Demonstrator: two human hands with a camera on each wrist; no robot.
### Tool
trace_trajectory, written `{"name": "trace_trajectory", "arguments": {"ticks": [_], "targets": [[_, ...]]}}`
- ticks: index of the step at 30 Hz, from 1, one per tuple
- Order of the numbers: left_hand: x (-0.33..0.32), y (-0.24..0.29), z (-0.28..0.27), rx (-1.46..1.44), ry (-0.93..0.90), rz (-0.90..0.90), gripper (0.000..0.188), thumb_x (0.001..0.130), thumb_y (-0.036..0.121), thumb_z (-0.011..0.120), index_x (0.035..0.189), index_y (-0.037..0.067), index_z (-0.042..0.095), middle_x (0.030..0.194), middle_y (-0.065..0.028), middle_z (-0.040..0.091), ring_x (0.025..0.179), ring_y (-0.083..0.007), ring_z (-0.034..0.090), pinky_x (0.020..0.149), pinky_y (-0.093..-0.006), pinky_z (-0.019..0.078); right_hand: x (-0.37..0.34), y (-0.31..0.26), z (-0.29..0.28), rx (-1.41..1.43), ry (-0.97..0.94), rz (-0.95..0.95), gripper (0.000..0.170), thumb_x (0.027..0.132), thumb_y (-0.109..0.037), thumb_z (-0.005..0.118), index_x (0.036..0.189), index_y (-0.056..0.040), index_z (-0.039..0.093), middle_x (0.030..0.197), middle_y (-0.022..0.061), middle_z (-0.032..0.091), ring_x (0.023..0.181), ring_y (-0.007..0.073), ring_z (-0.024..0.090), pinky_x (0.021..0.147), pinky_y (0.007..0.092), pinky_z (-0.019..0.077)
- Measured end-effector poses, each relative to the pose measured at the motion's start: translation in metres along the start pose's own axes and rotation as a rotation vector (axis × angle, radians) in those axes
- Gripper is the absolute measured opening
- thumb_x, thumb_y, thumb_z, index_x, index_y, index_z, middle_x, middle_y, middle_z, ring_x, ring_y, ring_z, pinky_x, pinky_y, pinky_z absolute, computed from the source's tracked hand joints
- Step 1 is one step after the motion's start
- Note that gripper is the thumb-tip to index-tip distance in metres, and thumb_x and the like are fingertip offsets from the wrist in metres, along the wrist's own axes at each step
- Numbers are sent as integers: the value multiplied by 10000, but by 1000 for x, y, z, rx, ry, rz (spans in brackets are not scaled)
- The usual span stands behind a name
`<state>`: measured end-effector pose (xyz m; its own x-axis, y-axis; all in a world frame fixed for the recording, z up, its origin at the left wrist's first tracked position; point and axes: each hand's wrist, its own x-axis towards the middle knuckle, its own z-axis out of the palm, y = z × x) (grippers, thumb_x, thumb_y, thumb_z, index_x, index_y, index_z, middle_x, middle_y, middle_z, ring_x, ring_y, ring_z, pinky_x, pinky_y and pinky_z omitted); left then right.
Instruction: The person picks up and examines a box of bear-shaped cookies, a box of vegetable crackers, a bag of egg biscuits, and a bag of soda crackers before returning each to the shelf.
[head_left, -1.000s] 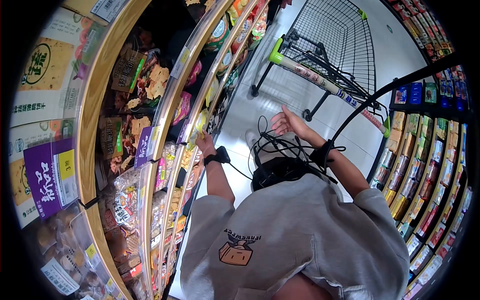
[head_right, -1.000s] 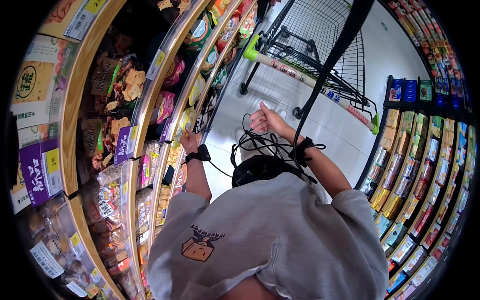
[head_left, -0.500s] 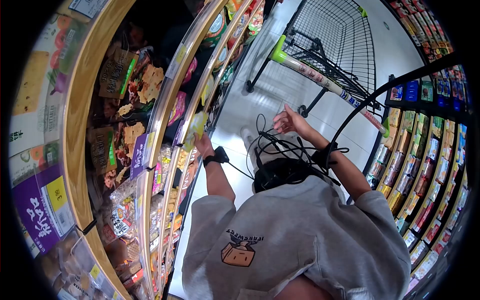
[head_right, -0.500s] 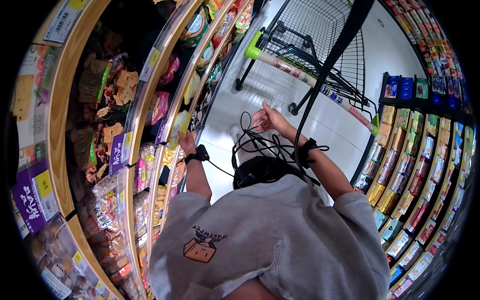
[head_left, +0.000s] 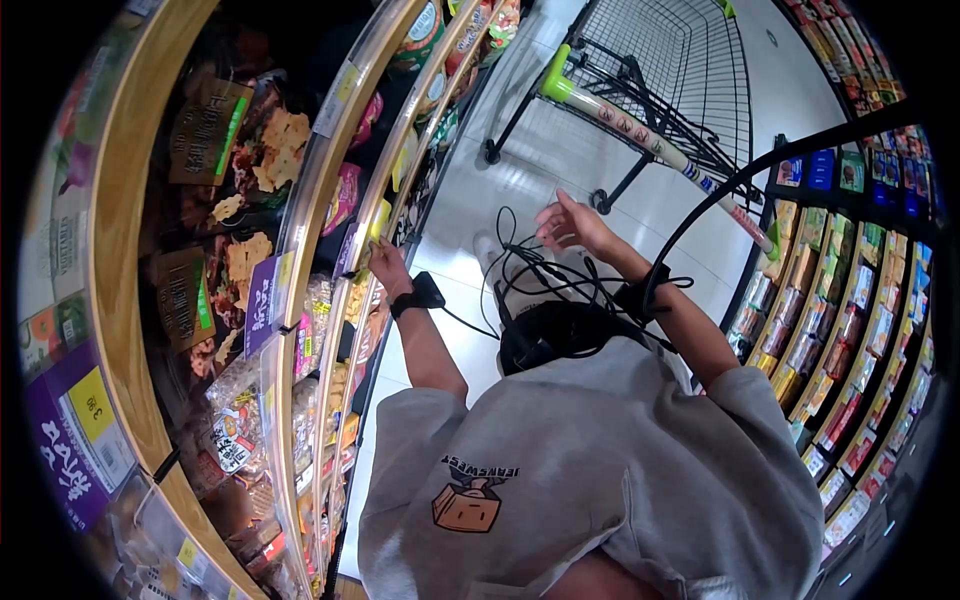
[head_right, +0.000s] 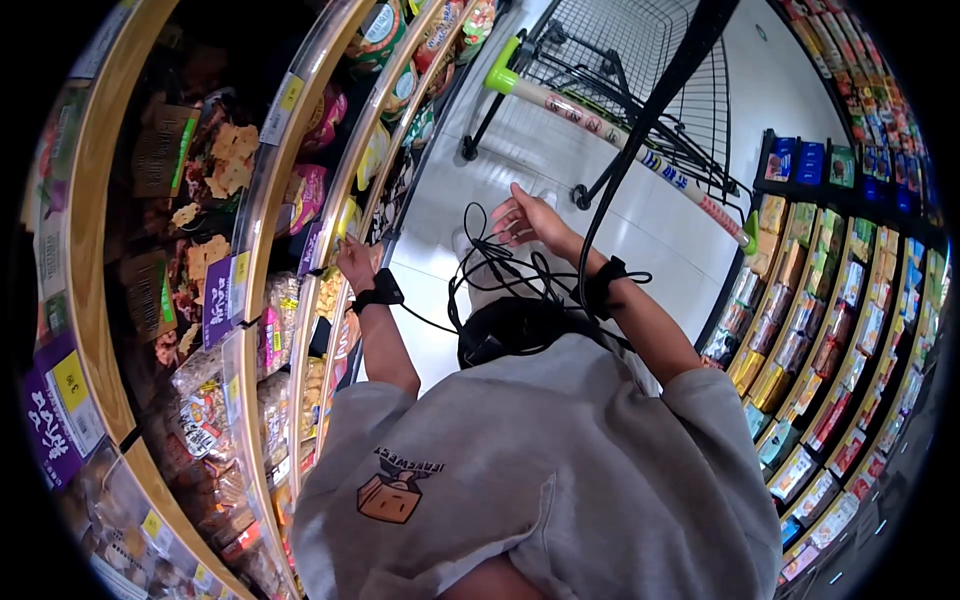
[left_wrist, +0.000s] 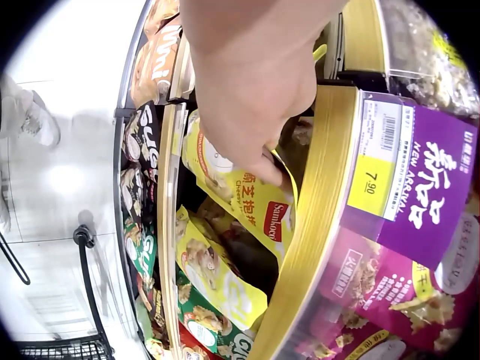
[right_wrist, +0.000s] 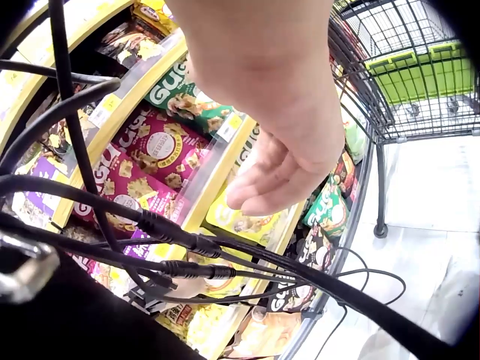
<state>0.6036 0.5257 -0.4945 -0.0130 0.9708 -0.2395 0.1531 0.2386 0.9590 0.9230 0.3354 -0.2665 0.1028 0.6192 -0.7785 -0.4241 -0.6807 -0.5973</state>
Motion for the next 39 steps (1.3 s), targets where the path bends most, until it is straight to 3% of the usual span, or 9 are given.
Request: {"name": "trace_trajectory", "arguments": {"ticks": [6, 14, 16, 20, 24, 27, 31, 37, 39], "targets": [[4, -15, 9, -313, 80, -106, 318, 1018, 154, 488, 1080, -145, 575, 878, -87, 615, 812, -104, 522, 746, -231, 472, -2, 8, 2, 10, 9, 10, 693, 982, -635, 237, 1019, -79, 650, 902, 65, 680, 780, 168, 656, 724, 312, 520], [21, -13, 20, 97, -39, -71, 340, 1016, 179, 489, 1156, -127, 540, 1011, -134, 608, 908, -138, 540, 833, -238, 491, 1, 14, 1, -2, 22, 11, 684, 987, -624, 236, 1026, -77, 645, 889, 62, 691, 769, 168, 665, 719, 296, 519], [53, -75, 13, -499, -32, -170, 367, 995, 129, 488, 1268, -112, 446, 1230, -191, 528, 1119, -203, 514, 1005, -322, 462, 0, 13, 1, 3, 21, 1, 682, 987, -623, 237, 1028, -77, 643, 887, 60, 690, 769, 166, 665, 716, 295, 519], [34, 13, 16, -1617, 155, -536, 543, 928, 44, 499, 1409, -70, 273, 1508, -206, 276, 1418, -325, 251, 1181, -500, 248, 1, 14, 1, 24, 13, -28, 673, 990, -617, 236, 1030, -80, 639, 880, 51, 687, 770, 158, 663, 708, 292, 519], [24, 8, 6, -1447, -116, -471, 515, 959, 113, 514, 1401, -53, 306, 1443, -215, 363, 1355, -299, 350, 1124, -463, 340, 1, 9, 4, 36, 32, -41, 673, 992, -614, 234, 1018, -82, 644, 870, 46, 686, 768, 153, 663, 705, 288, 519], [14, -1, -5, 68, -177, -20, 366, 1011, 270, 481, 1092, -79, 558, 856, -115, 589, 721, -201, 550, 625, -358, 511, 0, 5, 7, 22, 17, -14, 678, 1000, -599, 224, 1043, -63, 637, 884, 65, 692, 782, 180, 664, 736, 308, 523], [25, -10, 4, 160, -2, 223, 396, 980, 264, 520, 793, -78, 591, 720, -124, 611, 629, -210, 550, 513, -361, 433, -1, 9, 9, 24, 21, -26, 683, 992, -614, 236, 1017, -72, 651, 876, 59, 690, 759, 164, 668, 715, 292, 526], [26, -22, 3, 129, 88, 349, 358, 960, 239, 547, 801, -74, 614, 755, -137, 645, 650, -222, 583, 604, -368, 459, -6, 13, 5, 4, 35, -24, 685, 992, -615, 236, 1042, -62, 638, 883, 66, 692, 757, 180, 664, 719, 312, 525], [20, 7, -8, 261, -24, 99, 288, 964, 207, 531, 871, -52, 617, 910, -150, 651, 803, -225, 604, 671, -360, 484, -6, 15, 4, 2, 40, -16, 688, 991, -618, 239, 1044, -62, 640, 877, 66, 689, 764, 182, 662, 708, 311, 524]]}}
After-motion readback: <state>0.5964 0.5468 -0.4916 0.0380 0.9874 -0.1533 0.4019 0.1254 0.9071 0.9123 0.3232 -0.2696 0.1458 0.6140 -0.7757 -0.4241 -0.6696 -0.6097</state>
